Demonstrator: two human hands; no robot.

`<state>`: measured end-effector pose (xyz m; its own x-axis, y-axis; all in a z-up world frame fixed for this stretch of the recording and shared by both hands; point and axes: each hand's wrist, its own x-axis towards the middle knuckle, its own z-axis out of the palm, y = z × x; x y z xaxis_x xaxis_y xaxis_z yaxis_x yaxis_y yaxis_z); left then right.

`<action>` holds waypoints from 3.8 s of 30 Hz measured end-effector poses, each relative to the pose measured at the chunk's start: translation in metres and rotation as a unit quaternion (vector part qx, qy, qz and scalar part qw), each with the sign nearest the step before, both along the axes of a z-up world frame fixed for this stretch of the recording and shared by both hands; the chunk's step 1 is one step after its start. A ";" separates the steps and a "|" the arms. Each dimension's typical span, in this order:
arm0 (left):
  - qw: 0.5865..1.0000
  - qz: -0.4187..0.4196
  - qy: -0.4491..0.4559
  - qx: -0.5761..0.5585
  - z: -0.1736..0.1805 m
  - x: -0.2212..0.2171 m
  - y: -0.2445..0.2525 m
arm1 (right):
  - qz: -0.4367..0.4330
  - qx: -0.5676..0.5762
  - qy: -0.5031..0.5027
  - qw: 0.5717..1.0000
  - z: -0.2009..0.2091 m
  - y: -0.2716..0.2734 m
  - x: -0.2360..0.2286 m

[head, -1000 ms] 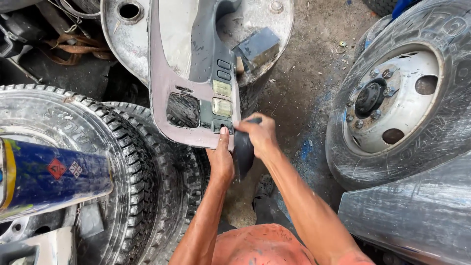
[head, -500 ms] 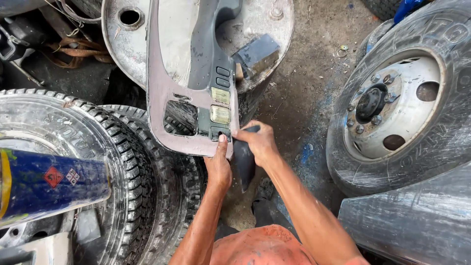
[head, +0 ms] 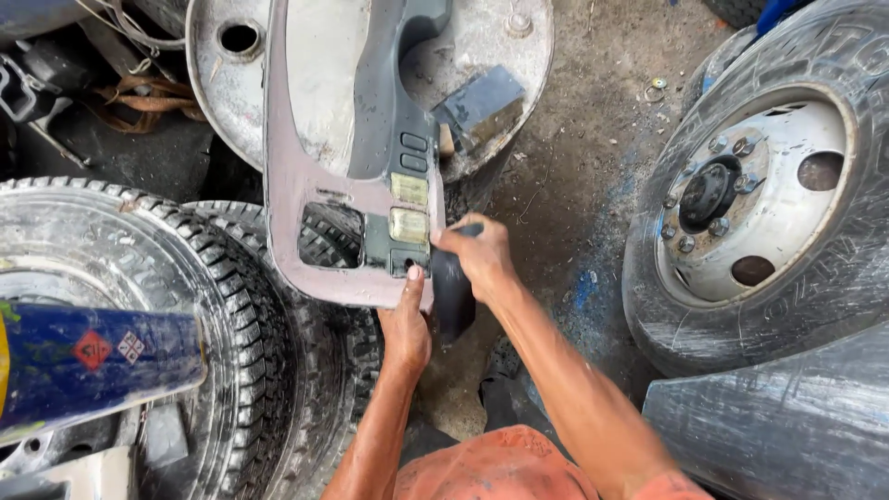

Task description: The recorder is sanding and cleaning a plastic vehicle dashboard panel using a sanding block.

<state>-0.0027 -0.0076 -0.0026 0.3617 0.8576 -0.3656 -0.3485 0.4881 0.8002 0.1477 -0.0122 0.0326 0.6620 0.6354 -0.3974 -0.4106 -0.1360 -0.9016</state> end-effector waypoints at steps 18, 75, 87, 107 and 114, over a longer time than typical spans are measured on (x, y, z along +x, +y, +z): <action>0.999 -0.009 0.016 -0.032 0.019 -0.004 -0.003 | 0.006 -0.043 -0.012 0.999 0.009 0.021 0.016; 1.000 0.017 0.003 -0.023 -0.024 -0.012 -0.011 | 0.062 0.061 0.100 0.991 -0.013 -0.012 0.019; 0.999 0.004 -0.009 -0.040 0.002 -0.003 -0.005 | 0.149 0.149 -0.276 0.938 -0.038 -0.014 0.024; 0.999 -0.020 0.030 -0.026 0.004 -0.009 -0.009 | 0.090 0.084 -0.048 0.991 -0.031 0.019 0.043; 1.000 -0.002 0.010 -0.010 0.004 0.000 -0.004 | 0.089 0.060 0.061 0.992 -0.052 0.009 0.049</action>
<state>-0.0026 -0.0120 0.0010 0.3573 0.8487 -0.3899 -0.3300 0.5052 0.7974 0.1970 -0.0030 -0.0196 0.4866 0.7857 -0.3820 -0.4968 -0.1109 -0.8608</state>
